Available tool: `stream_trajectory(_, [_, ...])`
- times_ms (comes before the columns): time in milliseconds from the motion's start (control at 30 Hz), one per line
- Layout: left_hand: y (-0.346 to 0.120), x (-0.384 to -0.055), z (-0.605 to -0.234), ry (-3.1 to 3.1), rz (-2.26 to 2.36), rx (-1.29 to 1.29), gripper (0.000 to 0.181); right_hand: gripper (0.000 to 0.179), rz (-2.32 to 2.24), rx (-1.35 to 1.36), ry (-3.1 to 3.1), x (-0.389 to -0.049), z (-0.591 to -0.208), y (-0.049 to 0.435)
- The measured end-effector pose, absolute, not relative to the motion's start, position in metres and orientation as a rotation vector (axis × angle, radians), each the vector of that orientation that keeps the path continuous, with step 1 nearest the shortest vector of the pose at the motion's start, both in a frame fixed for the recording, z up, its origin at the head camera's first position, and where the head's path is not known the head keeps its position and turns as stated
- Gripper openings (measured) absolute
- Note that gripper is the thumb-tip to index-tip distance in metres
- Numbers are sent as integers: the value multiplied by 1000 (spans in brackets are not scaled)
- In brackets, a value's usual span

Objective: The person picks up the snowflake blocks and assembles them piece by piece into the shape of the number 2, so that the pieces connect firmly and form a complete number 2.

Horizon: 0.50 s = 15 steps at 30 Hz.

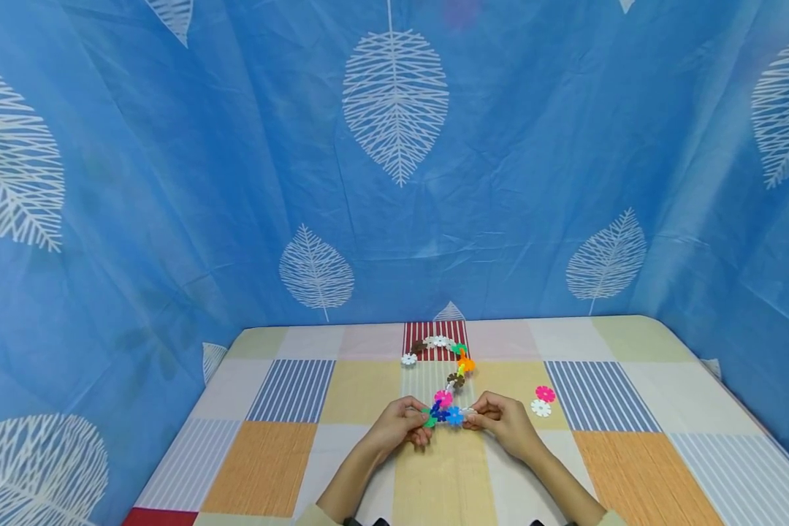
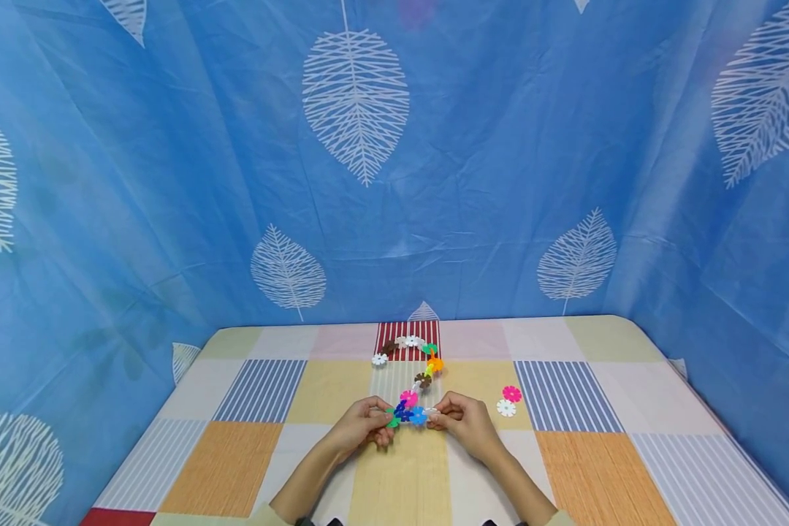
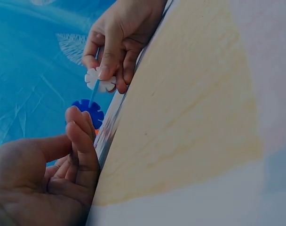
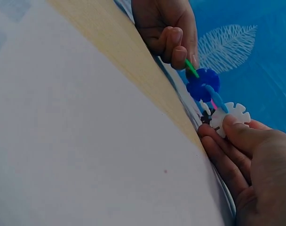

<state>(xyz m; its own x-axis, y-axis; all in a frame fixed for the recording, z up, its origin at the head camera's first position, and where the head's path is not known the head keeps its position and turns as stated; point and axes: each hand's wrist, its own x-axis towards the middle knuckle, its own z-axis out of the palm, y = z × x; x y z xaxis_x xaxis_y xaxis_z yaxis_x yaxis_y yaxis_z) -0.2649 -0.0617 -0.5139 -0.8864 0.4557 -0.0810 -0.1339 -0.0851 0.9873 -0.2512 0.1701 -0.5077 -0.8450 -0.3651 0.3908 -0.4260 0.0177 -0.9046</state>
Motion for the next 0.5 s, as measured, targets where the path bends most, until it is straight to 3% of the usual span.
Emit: stream_trajectory(500, [-60, -264, -512, 1799, 2047, 296, 12, 8, 1637, 738, -2334, -248, -501, 172])
